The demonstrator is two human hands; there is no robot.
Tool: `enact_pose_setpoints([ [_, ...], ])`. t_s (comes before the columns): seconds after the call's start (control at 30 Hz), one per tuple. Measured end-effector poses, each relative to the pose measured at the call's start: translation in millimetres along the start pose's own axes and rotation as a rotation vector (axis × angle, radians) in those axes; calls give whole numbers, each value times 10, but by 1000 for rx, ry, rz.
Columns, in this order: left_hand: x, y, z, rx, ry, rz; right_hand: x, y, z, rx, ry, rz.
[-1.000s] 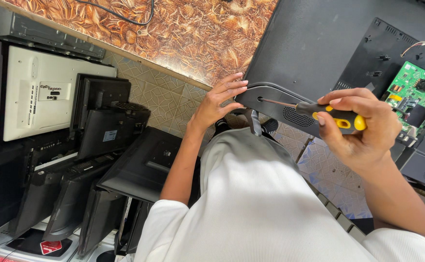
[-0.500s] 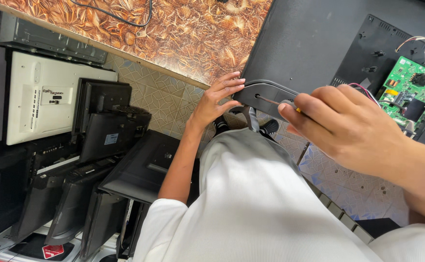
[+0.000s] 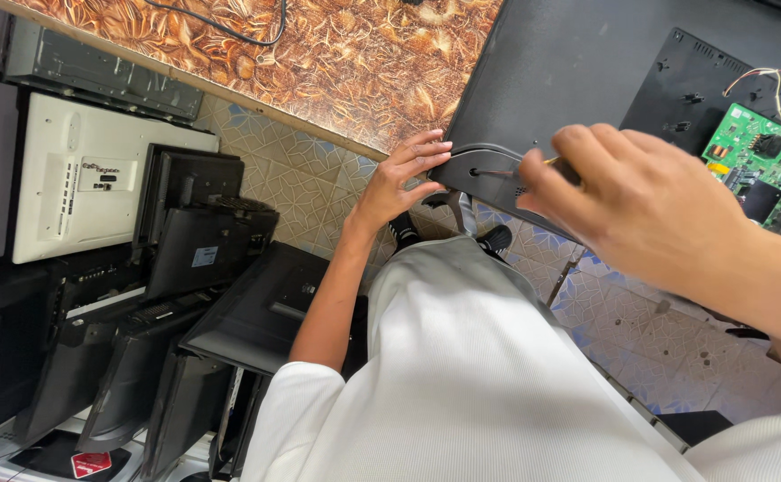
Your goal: The person uses a screwdriver to remove screws from the back of a CRT television, detaches the rear cover, and then reattaches it by screwing it back in place.
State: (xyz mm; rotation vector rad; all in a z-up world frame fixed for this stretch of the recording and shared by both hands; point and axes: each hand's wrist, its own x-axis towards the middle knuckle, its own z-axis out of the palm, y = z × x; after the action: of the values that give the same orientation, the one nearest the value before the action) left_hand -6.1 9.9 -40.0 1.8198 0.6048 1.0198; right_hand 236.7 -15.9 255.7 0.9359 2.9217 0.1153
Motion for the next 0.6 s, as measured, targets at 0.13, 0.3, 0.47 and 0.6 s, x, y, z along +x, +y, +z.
enact_pose_setpoints([
  [0.13, 10, -7, -21, 21, -14, 19, 73, 19, -73, -252, -44, 71],
  [0.3, 3, -17, -31, 32, -37, 14, 74, 101, -105, 54, -109, -106],
  [0.47, -18, -71, -7, 30, -32, 20, -54, 37, 97, -429, -65, 101],
  [0.6, -25, -82, 0, 37, -19, 37, 121, -6, -176, -93, -101, 20],
])
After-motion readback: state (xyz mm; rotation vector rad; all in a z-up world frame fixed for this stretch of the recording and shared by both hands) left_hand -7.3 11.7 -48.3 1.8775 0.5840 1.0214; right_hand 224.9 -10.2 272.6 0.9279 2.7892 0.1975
